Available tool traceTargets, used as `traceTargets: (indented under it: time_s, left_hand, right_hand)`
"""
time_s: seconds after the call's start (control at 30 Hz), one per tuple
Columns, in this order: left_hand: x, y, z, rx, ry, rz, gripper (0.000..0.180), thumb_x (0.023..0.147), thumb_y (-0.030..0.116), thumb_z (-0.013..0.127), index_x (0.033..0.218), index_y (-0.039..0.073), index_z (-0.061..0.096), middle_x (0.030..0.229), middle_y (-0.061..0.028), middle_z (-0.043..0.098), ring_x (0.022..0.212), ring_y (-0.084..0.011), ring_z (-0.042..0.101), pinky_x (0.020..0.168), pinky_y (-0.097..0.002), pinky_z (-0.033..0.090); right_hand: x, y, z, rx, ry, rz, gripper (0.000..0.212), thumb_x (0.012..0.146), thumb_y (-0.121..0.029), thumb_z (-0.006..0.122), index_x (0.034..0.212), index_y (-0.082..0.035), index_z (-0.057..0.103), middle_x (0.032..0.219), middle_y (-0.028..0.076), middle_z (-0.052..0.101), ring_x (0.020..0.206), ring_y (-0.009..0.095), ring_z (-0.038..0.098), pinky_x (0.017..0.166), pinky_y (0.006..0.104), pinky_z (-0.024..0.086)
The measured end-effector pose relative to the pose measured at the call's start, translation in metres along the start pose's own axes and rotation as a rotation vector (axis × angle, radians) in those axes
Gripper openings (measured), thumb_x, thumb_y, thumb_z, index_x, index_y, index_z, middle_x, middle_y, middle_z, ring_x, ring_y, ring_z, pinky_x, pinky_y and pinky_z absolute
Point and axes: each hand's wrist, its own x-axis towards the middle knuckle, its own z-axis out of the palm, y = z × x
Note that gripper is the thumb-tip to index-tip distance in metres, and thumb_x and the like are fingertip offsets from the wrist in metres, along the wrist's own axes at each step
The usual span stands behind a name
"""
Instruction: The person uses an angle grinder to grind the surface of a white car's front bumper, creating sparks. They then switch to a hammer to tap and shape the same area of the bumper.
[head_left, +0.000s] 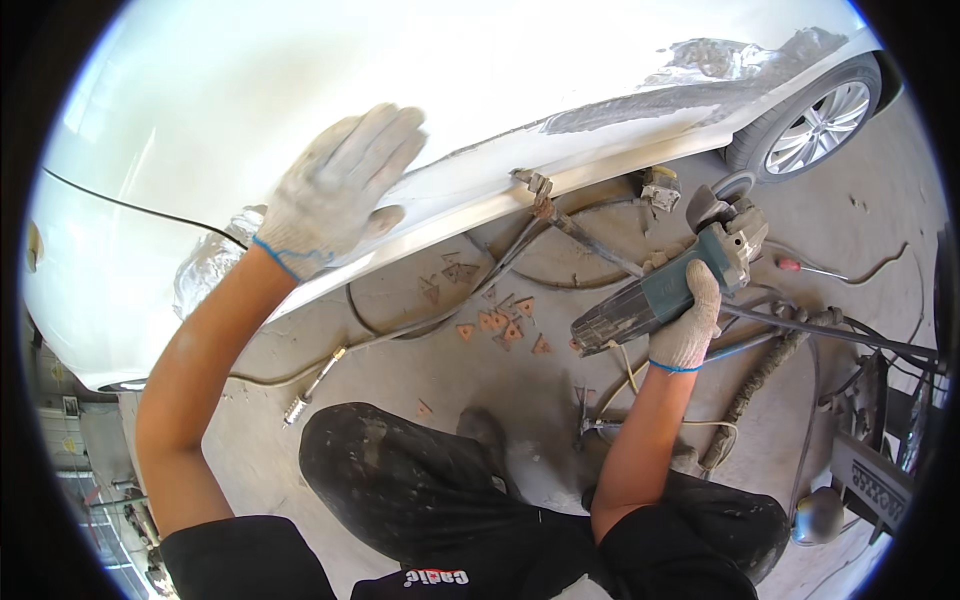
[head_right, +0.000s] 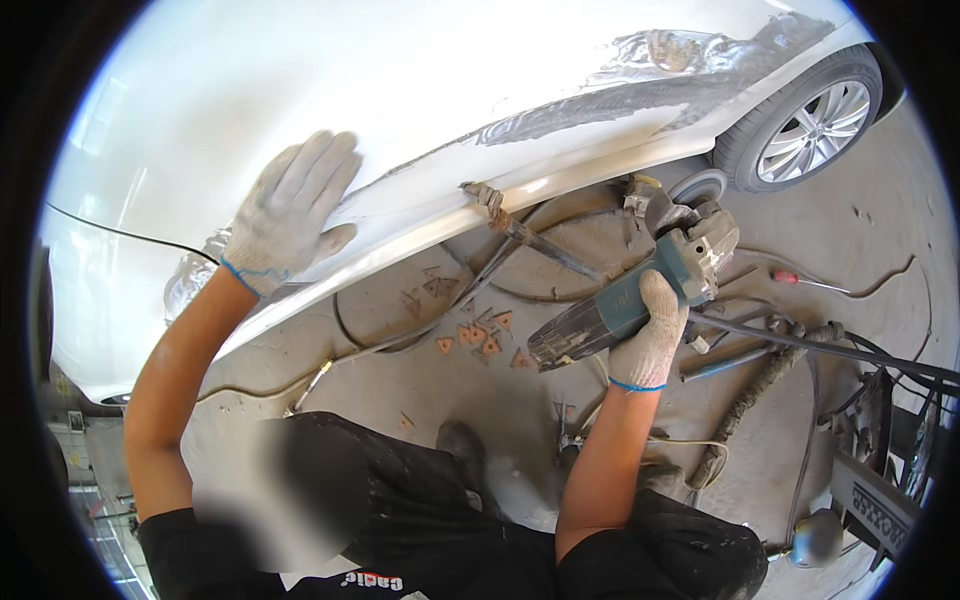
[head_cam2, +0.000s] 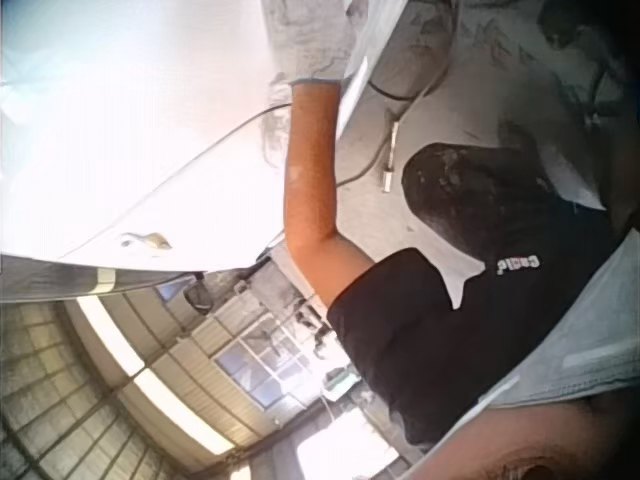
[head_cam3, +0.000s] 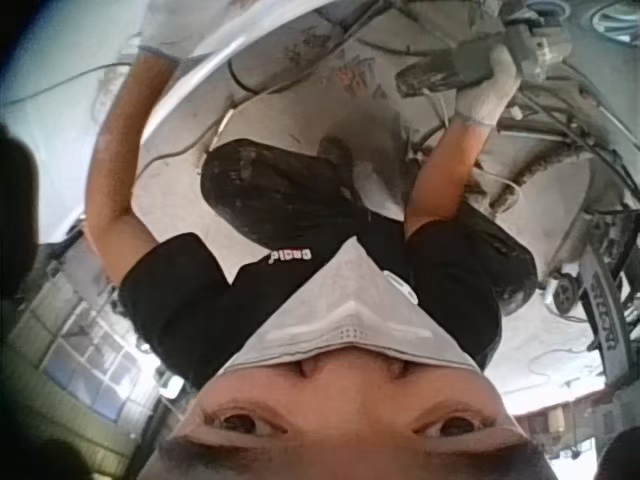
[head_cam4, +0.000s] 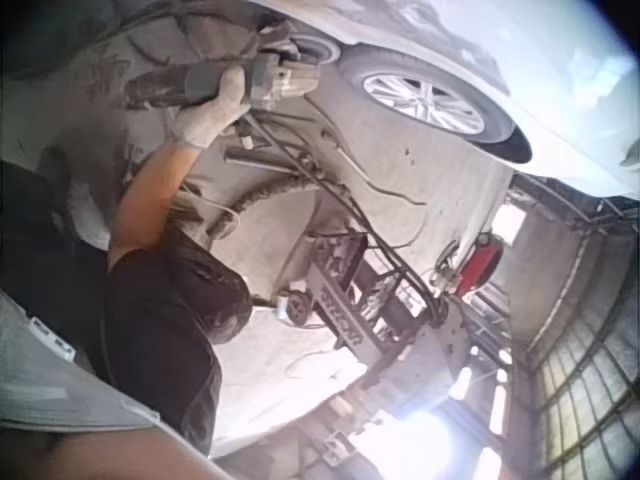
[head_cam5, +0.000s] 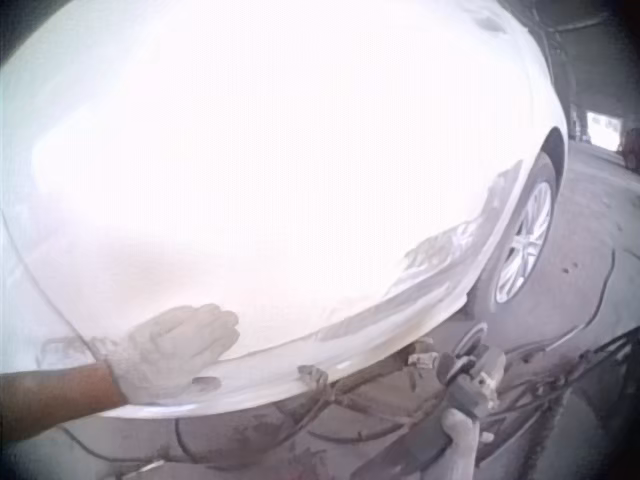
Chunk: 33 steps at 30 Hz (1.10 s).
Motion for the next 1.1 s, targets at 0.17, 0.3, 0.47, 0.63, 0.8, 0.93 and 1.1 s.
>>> traceTargets:
  time_s: [0.17,0.3,0.47,0.63,0.8,0.93,1.1]
  left_hand:
    - [-0.070,0.006,0.019,0.004,-0.038,-0.095,0.069,0.069,0.030,0.079,0.126,-0.003,0.058,0.141,-0.0178,0.052,0.131,-0.0343,0.049,0.112,-0.0445,0.040]
    - [-0.119,0.011,0.024,0.016,-0.069,-0.184,0.071,0.072,0.026,0.077,0.131,-0.004,0.053,0.141,-0.0187,0.051,0.132,-0.0371,0.047,0.111,-0.0473,0.040]
    - [-0.121,0.066,0.009,-0.139,-0.182,-0.364,0.066,0.077,0.024,0.072,0.135,-0.001,0.052,0.142,-0.0187,0.051,0.135,-0.0378,0.046,0.110,-0.0503,0.039]
    - [-0.076,0.093,-0.003,-0.879,-0.669,-0.270,0.065,0.083,0.029,0.070,0.140,0.008,0.047,0.129,-0.0201,0.060,0.121,-0.0363,0.056,0.102,-0.0455,0.045]
    - [-0.018,0.135,0.004,-1.282,-0.672,-0.278,0.063,0.082,0.036,0.075,0.133,0.006,0.053,0.120,-0.0207,0.064,0.108,-0.0351,0.063,0.096,-0.0427,0.049]
    - [-0.022,0.142,0.026,-1.604,-0.804,-0.466,0.061,0.077,0.033,0.081,0.125,0.003,0.060,0.121,-0.0175,0.067,0.110,-0.0248,0.064,0.095,-0.0367,0.050]
    - [-0.066,0.146,0.076,-1.653,-0.564,-0.397,0.067,0.074,0.033,0.086,0.128,0.003,0.060,0.127,-0.0118,0.065,0.117,-0.0198,0.061,0.102,-0.0341,0.048]
  right_hand:
    - [-0.003,0.002,0.006,-0.015,-0.014,0.019,0.052,0.081,-0.025,0.071,0.125,-0.002,0.056,0.100,0.013,0.065,0.091,0.028,0.066,0.086,0.0411,0.055]
    - [-0.005,0.001,0.011,-0.030,-0.046,0.055,0.055,0.080,-0.024,0.071,0.128,-0.002,0.056,0.104,0.011,0.064,0.094,0.027,0.065,0.086,0.0401,0.055]
    - [-0.025,0.000,0.033,-0.038,-0.078,0.115,0.057,0.077,-0.015,0.073,0.130,-0.001,0.056,0.107,0.007,0.061,0.094,0.022,0.064,0.081,0.0365,0.056]
    - [-0.040,0.014,0.054,-0.068,-0.174,0.137,0.056,0.074,-0.008,0.076,0.127,-0.001,0.059,0.105,0.005,0.062,0.089,0.017,0.062,0.078,0.0319,0.054]
    - [-0.060,0.024,0.080,-0.270,-0.376,0.157,0.045,0.075,-0.002,0.075,0.118,0.000,0.062,0.101,0.006,0.068,0.089,0.013,0.065,0.080,0.0303,0.054]
    - [-0.082,0.048,0.102,-0.326,-0.493,0.152,0.050,0.071,-0.004,0.079,0.117,0.001,0.059,0.105,0.007,0.069,0.095,0.015,0.066,0.086,0.0307,0.054]
    - [-0.100,0.092,0.121,-0.428,-0.490,0.160,0.061,0.067,-0.017,0.084,0.116,0.000,0.054,0.101,0.014,0.070,0.095,0.020,0.070,0.084,0.0334,0.056]
